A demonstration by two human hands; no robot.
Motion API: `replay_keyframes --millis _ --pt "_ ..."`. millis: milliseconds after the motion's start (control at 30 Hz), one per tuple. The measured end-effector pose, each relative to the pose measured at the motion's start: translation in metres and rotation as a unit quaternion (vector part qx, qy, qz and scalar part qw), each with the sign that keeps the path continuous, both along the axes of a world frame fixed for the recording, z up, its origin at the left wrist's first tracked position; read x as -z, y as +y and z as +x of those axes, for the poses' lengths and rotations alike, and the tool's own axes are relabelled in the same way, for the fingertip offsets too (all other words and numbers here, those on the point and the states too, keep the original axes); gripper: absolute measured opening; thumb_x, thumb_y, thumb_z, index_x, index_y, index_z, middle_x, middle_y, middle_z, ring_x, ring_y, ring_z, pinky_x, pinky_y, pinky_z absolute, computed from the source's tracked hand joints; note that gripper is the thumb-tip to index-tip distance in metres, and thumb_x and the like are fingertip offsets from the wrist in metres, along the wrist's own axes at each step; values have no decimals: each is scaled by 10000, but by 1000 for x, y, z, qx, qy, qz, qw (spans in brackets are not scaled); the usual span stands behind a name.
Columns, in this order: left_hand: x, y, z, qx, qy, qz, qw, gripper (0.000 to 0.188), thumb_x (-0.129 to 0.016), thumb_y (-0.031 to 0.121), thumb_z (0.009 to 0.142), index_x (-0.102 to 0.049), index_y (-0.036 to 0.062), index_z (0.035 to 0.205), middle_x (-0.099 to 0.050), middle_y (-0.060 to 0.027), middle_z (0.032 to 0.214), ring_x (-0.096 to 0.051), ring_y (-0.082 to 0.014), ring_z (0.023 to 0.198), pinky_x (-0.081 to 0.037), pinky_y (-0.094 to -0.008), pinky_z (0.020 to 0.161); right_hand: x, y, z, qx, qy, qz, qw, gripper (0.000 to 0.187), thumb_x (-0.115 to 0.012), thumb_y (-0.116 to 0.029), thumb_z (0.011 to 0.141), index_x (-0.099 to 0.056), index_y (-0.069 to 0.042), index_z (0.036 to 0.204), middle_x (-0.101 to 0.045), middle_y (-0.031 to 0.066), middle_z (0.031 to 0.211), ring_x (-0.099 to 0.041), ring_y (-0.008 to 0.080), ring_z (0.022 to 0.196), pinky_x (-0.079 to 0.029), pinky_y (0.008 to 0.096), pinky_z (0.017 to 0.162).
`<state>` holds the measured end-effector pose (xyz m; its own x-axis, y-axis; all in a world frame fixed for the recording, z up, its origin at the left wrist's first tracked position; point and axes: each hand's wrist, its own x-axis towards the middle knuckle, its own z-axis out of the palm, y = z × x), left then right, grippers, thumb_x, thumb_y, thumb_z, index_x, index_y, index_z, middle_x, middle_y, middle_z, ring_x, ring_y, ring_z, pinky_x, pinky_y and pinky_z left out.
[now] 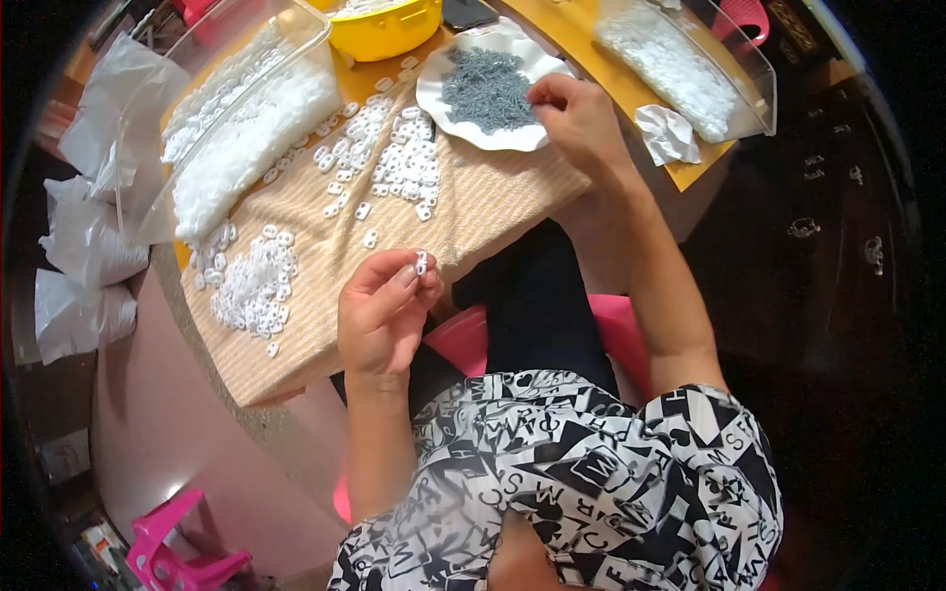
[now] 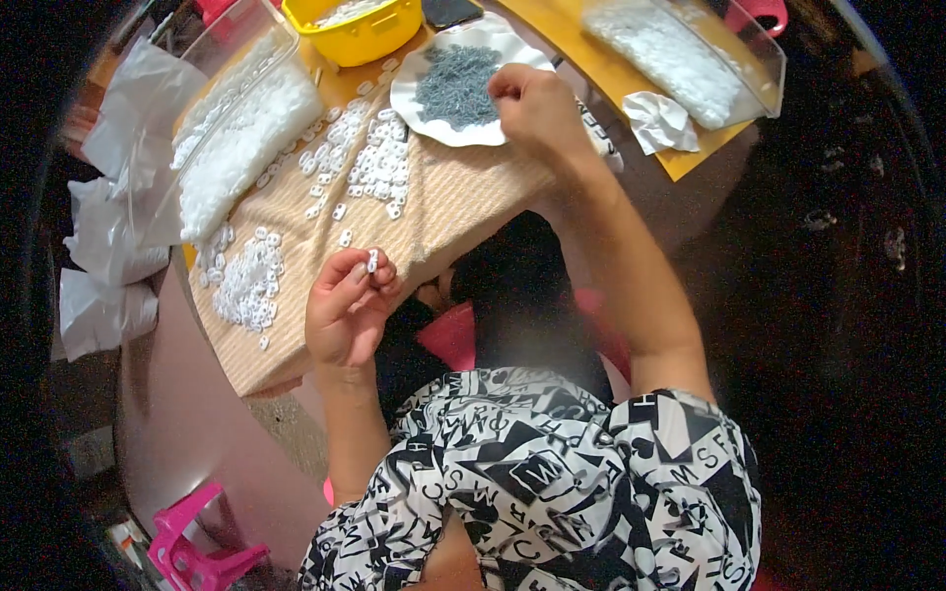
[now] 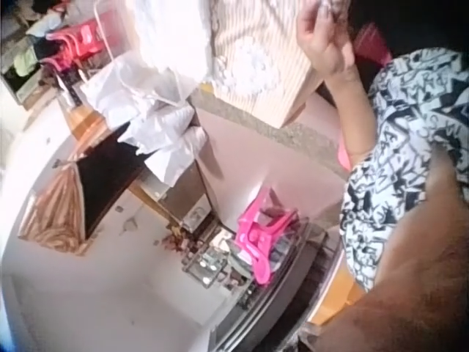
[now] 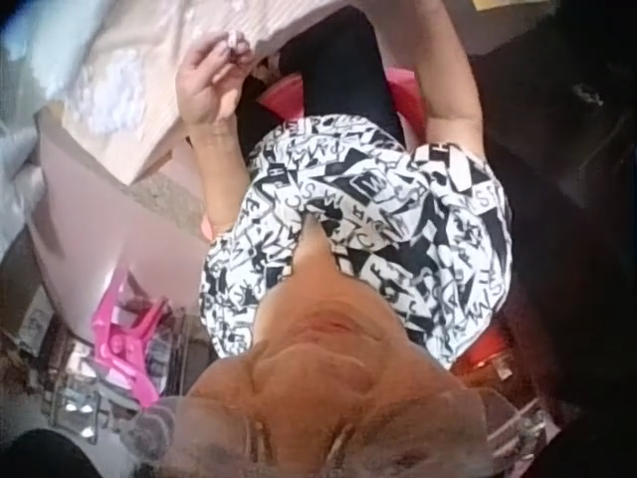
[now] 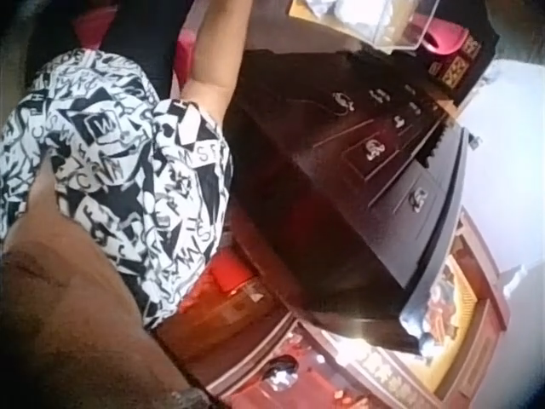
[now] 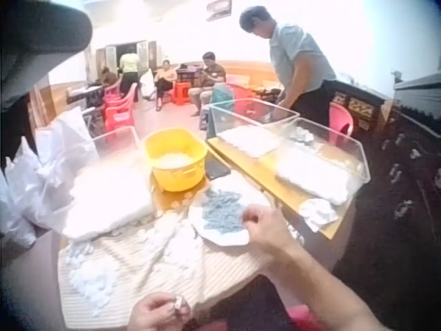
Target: Manually assembling small white plastic components at a workstation.
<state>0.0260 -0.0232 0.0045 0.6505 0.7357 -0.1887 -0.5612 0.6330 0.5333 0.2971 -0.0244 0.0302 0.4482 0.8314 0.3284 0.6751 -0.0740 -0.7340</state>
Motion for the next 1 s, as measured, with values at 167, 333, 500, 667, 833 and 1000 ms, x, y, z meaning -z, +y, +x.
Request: replay_keyframes --millis 167,333,500,667,833,1000 --pt "4 2 0 2 15 20 1000 141 -558 -10 752 -570 15 890 -561 -119 862 -506 -188 760 -402 -307 673 -4 4 39 -3 -344 -92 934 155 -577 -53 685 -628 -26 828 -602 134 792 -584 246 713 -455 307 659" --pt "6 3 -1 -9 39 18 999 142 -566 -16 740 -571 16 878 -570 -121 842 -514 -183 739 -408 -305 660 -13 8 5 -114 -232 -148 955 182 -547 -31 674 -630 -31 836 -591 167 792 -568 316 743 -451 350 669" --pt "5 4 -3 -15 19 18 1000 132 -555 -39 747 -577 -1 871 -584 -122 841 -543 -180 741 -443 -297 676 -1 21 -3 -90 -290 -225 926 111 -522 -38 678 -601 -23 755 -582 189 739 -565 348 728 -450 396 667" --pt "5 4 -5 -18 5 13 1000 123 -551 -55 755 -581 -15 867 -597 -122 848 -573 -172 751 -480 -285 703 -2 24 -6 -84 -290 -243 922 116 -509 -47 686 -592 -20 763 -582 193 736 -565 356 735 -451 406 666" --pt "6 5 -5 -11 9 25 1000 142 -550 -50 761 -572 -14 896 -592 -116 839 -570 -166 745 -477 -276 696 2 16 10 -88 -262 -151 949 133 -512 -37 703 -597 -6 802 -588 195 748 -575 331 718 -448 372 652" --pt "3 3 -3 -23 17 16 999 133 -557 -45 762 -564 -12 891 -588 -115 835 -563 -167 731 -475 -272 685 -15 12 14 -99 -19 -135 986 160 -518 -20 754 -606 1 886 -580 75 755 -517 141 664 -420 261 620"
